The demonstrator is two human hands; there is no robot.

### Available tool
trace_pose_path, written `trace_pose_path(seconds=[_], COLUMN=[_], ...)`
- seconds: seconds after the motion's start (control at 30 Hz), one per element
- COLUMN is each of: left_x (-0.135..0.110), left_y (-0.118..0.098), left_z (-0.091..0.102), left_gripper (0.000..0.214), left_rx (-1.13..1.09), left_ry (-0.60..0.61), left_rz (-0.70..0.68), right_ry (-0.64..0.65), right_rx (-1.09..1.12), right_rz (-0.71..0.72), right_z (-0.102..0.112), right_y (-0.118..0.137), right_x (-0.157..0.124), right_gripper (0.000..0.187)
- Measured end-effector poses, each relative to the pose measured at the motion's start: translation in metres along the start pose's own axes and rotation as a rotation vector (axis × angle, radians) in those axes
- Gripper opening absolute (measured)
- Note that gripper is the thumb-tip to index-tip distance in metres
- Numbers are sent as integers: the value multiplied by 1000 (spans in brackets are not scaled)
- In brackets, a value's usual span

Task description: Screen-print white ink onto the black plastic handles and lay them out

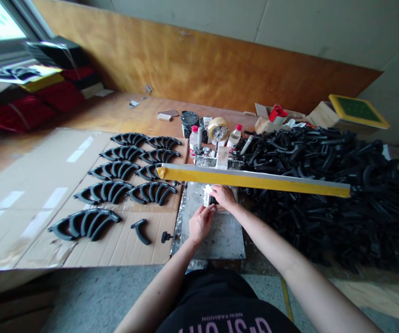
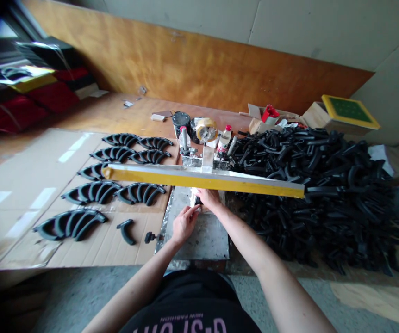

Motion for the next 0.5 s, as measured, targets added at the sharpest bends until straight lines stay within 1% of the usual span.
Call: trace_pose_path(seconds=[0.1,0.17,0.27,0.37,0.5], left_x=[0,-1,-1,-1,-1], left_y=[1,1,1,1,1], left_z=[0,0,0,0,0], left_gripper=[35,35,35,34,34], left_rx=[-6,-13,-21,-19,-24], left_ry=[8,11,13,14,10], left_rz=[4,-1,-6,3,4], right_ry=[-99,-166,-239,-218,-109], right_rx=[51,116,243,325,310], right_rz=[-108,-111,-85,-86,-55], right_z=[8,15,25,26,19], right_y=[-13,-21,-28,-30,-19], right_x=[7,4,-11,-19,-17], right_gripper=[14,16,28,31,27])
Point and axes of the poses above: each hand's wrist, its own x-axis towards the middle knuckle, its own z-axis out of the back of the hand, y = z × x, the point moved 6 cm from there along x, towards the middle knuckle, and after that the axes turned 11 degrees about x, right-handed, at the moved point
